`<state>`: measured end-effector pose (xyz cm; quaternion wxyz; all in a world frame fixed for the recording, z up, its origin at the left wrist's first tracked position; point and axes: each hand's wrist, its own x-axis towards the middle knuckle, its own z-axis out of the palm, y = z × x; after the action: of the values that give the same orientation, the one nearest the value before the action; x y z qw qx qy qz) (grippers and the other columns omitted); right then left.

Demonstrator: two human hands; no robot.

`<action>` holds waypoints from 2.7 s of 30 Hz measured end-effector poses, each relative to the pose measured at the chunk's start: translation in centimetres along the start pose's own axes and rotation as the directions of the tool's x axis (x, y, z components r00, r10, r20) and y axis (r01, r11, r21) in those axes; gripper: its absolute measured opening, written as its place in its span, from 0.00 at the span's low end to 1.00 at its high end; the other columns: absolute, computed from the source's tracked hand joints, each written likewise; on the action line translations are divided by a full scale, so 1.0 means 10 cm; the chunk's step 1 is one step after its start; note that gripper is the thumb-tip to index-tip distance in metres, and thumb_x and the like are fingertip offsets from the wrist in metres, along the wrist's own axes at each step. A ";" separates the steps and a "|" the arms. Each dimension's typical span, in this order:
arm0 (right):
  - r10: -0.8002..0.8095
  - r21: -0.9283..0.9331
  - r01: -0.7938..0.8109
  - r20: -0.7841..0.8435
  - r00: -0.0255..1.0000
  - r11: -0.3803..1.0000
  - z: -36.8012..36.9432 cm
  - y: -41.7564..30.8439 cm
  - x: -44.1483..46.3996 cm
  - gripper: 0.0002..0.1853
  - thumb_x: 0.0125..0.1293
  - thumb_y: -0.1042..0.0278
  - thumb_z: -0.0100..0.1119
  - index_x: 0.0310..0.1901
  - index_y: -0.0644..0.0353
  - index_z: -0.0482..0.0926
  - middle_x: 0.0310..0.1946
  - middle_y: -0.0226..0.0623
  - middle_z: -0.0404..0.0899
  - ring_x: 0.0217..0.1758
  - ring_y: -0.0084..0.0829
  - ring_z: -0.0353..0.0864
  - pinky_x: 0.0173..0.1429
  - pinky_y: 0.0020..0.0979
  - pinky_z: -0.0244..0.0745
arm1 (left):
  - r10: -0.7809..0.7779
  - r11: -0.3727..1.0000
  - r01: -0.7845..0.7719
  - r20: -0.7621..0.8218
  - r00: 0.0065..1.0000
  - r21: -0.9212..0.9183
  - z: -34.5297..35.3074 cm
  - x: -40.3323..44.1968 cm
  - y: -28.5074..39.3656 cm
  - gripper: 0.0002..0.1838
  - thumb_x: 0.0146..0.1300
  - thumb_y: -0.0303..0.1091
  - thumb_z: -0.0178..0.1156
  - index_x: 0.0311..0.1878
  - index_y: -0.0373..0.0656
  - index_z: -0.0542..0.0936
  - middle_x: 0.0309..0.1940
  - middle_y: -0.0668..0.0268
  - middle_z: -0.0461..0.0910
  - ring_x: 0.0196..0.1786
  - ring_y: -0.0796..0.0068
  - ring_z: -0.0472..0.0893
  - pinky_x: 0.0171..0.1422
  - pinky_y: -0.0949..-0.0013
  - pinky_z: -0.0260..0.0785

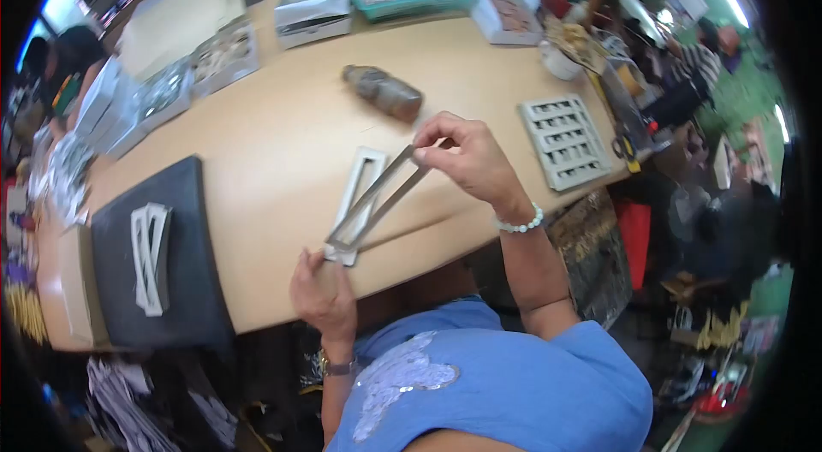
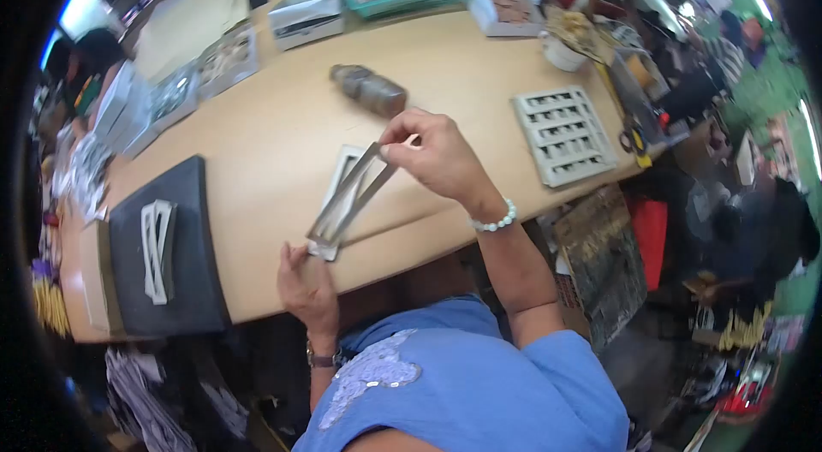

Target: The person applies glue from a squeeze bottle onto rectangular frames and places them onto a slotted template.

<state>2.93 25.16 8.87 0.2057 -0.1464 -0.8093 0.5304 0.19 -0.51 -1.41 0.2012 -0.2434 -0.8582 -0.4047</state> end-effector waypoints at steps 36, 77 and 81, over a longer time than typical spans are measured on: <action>0.447 0.565 0.095 -0.734 0.512 0.820 -1.55 1.16 -1.21 0.18 0.64 0.70 0.60 0.53 0.65 0.71 0.35 0.36 0.79 0.34 0.27 0.83 0.35 0.22 0.80 | 0.018 0.999 -0.019 0.007 1.000 0.050 -0.02 0.00 0.06 0.26 0.57 0.21 0.59 0.60 0.32 0.70 0.44 0.55 0.80 0.48 0.58 0.79 0.56 0.59 0.67; -0.012 0.383 0.151 -0.341 0.940 0.911 0.03 0.32 0.03 0.20 0.57 0.75 0.65 0.51 0.68 0.72 0.44 0.37 0.76 0.47 0.25 0.76 0.52 0.27 0.73 | 0.046 0.999 -0.046 -0.040 0.998 0.013 -0.06 0.07 0.00 0.36 0.43 0.36 0.74 0.56 0.35 0.72 0.38 0.61 0.81 0.43 0.60 0.80 0.49 0.59 0.70; -0.018 0.287 0.129 -0.360 0.933 0.949 0.10 0.35 -0.02 0.19 0.58 0.74 0.66 0.50 0.68 0.73 0.43 0.36 0.77 0.45 0.23 0.77 0.51 0.25 0.74 | 0.048 0.999 -0.048 -0.045 0.998 0.010 -0.06 0.07 -0.01 0.35 0.44 0.36 0.73 0.56 0.35 0.72 0.38 0.60 0.81 0.42 0.60 0.79 0.49 0.59 0.70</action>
<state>2.67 25.64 5.23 0.3877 -0.1746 -0.6721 0.6062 -0.35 -0.88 -0.69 0.2312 -0.2538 -0.8492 -0.4012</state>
